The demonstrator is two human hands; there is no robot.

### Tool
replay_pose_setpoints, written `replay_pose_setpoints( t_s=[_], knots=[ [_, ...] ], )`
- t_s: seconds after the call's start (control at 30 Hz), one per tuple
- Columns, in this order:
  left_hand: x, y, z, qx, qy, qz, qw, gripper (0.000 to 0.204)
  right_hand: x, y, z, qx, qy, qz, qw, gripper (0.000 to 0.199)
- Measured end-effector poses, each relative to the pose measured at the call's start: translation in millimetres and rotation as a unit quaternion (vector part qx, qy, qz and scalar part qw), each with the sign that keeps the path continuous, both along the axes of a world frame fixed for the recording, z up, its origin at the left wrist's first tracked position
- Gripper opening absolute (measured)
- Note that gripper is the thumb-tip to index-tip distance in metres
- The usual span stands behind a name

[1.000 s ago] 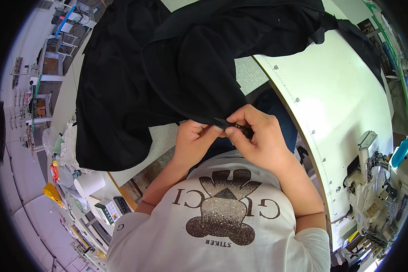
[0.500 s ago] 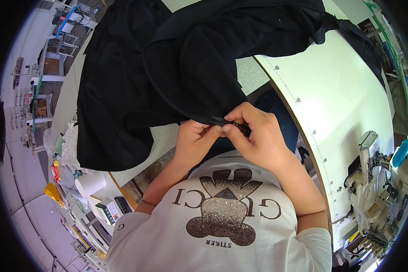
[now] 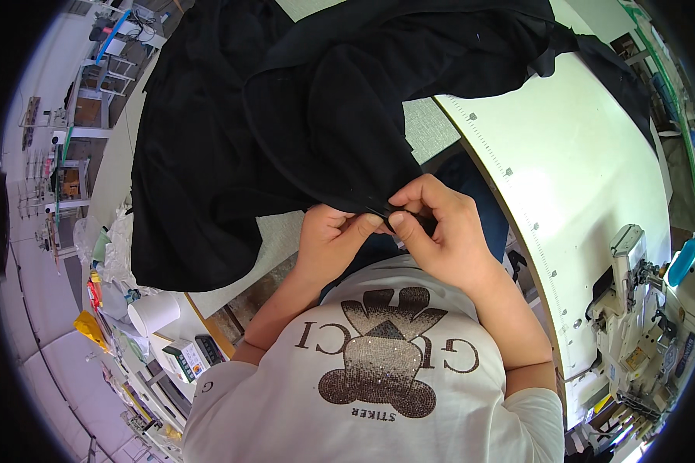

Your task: Inspecting and trimming loose threads from black garments at a textile manufacturing workstation.

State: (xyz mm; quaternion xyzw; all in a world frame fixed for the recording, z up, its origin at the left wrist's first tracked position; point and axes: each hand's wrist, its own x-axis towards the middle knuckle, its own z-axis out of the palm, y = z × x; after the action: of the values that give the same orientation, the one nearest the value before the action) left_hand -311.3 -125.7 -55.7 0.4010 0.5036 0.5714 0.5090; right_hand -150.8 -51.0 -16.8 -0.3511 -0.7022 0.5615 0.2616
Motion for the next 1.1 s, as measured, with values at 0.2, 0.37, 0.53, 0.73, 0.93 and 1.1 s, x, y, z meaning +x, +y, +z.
replay_pose_setpoints(
  t_s=[0.2,0.37,0.53,0.73,0.93,1.1],
  knots=[
    [0.5,0.1,2.0,-0.001,-0.035,-0.009,0.999,0.011,-4.5,-4.6,2.3,0.072,0.014,-0.007,0.997,0.013],
    [-3.0,-1.7,2.3,-0.005,0.052,-0.01,0.999,0.01,-6.5,-4.0,5.3,0.115,0.006,0.006,0.993,0.013],
    [-3.1,-1.8,5.8,0.005,0.05,-0.008,0.999,0.009,-7.1,-5.3,4.2,0.107,0.008,0.003,0.994,0.011],
    [-2.7,-3.0,2.7,0.006,0.008,-0.014,1.0,0.011,-6.0,-4.0,2.0,0.078,0.003,0.001,0.997,0.014],
    [-7.6,-10.2,-13.3,-0.05,-0.085,-0.058,0.993,0.016,-10.9,-7.0,-8.2,0.069,-0.003,-0.027,0.997,0.026],
    [-11.4,-7.5,-18.6,-0.166,-0.264,0.057,0.948,0.026,-12.7,-14.0,-17.9,0.053,-0.021,-0.002,0.998,0.018]
  ],
)
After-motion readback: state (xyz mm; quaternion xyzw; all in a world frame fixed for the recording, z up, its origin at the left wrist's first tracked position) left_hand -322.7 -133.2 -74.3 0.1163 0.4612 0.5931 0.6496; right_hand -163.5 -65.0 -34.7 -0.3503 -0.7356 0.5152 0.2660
